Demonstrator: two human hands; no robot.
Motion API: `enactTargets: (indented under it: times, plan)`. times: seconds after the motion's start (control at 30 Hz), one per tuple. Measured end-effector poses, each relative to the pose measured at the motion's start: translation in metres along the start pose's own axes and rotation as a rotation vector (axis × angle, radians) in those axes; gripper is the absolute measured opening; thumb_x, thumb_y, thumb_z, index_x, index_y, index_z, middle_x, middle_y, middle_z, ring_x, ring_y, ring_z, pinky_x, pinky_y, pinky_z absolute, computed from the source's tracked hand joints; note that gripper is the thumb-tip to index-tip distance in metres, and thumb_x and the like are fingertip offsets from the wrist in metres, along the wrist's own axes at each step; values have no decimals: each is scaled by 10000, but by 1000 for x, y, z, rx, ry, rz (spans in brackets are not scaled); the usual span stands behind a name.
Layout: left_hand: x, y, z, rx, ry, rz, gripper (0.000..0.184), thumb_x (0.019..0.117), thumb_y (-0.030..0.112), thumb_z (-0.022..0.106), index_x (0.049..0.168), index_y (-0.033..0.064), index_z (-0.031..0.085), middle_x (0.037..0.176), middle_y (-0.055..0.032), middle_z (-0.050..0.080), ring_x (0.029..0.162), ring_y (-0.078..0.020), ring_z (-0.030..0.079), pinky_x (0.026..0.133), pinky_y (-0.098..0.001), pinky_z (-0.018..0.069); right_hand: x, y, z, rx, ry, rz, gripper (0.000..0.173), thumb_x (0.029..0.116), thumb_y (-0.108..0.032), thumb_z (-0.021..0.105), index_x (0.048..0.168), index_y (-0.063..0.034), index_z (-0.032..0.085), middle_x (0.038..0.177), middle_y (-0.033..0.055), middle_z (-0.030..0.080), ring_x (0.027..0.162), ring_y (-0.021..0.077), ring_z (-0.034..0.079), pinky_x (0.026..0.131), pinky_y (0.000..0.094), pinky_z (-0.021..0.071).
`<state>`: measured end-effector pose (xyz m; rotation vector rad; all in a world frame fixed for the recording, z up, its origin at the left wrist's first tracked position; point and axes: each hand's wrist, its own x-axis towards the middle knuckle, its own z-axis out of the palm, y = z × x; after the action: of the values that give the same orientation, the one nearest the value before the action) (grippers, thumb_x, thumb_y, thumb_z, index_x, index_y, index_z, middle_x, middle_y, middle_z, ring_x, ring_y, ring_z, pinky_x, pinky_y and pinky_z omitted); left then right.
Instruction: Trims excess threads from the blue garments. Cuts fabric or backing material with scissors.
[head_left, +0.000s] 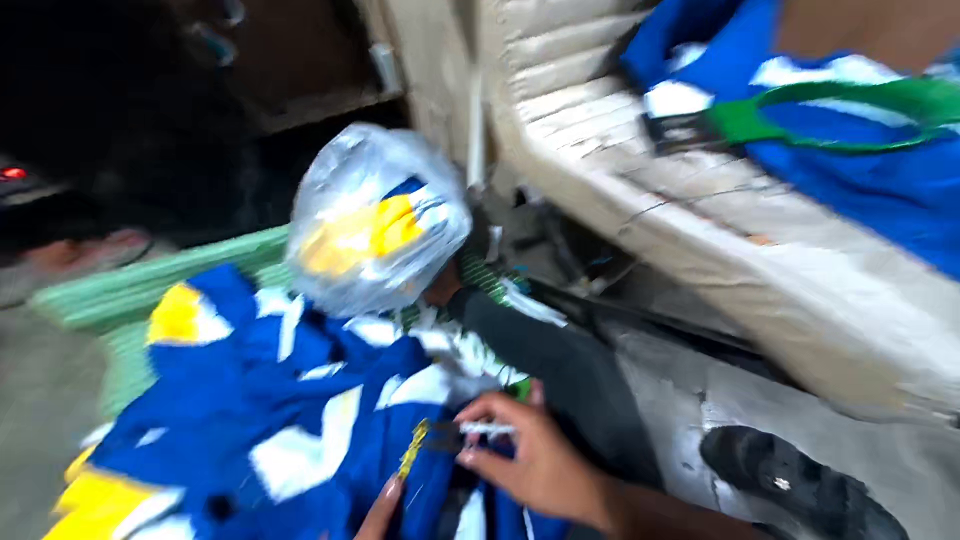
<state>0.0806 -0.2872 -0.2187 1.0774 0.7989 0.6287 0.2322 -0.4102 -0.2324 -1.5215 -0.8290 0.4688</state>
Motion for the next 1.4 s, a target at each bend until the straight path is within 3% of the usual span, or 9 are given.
enactTargets:
  times: [0.07,0.17,0.47,0.7,1.1,1.27,1.33,1.4]
  plan:
    - [-1,1,10,-14,111,-38,274,922,-24,638,1186,18,578,975,-30,747,910,-117,730,843,-330,626,-4,3,-5,-105,47,-64,265,887,-140,759,1127,-37,716,983,18,734,859,50,692,751,240,603]
    - [1,1,16,-63,132,-77,338,881,-29,680,1200,-31,567,986,-98,735,905,-164,732,833,-352,630,-9,5,-11,-339,100,-173,277,899,-259,762,1127,-102,766,989,-30,732,861,12,658,798,237,555]
    - [6,2,21,-106,51,-119,188,903,-50,676,1079,-33,614,915,-99,737,863,-152,733,834,-329,620,-12,5,-20,-655,152,-307,288,912,-302,743,1049,-55,798,907,81,737,840,105,664,743,211,525]
    - [6,0,20,-65,-9,-63,117,911,-60,663,1018,-15,648,891,-71,741,849,-126,731,830,-312,618,-10,5,-21,-743,129,-333,270,940,-300,705,1049,-76,808,889,98,736,803,170,671,693,302,521]
    - [6,-4,18,-38,-35,-2,103,906,-62,673,992,-7,669,888,-59,741,854,-114,727,840,-306,613,-10,1,-21,-809,118,-349,254,945,-299,703,1050,-93,810,896,93,737,812,185,678,686,313,519]
    - [7,1,17,-78,-33,-59,116,906,-76,659,1003,-11,658,895,-70,738,859,-123,727,843,-310,613,-9,5,-20,-784,114,-382,239,954,-289,704,1044,-95,811,911,95,745,841,205,686,720,343,519]
    - [8,1,16,-100,-43,-76,120,908,-77,654,1010,-14,660,904,-74,736,862,-128,724,847,-313,609,-8,6,-20,-748,105,-377,242,952,-289,709,1043,-89,810,917,95,745,840,191,684,718,329,520]
    - [8,1,15,-105,-52,-66,128,909,-79,653,1020,-15,656,912,-77,737,870,-131,726,853,-318,610,-7,6,-20,-697,91,-325,265,938,-300,715,1045,-72,800,917,76,739,816,123,664,697,247,515]
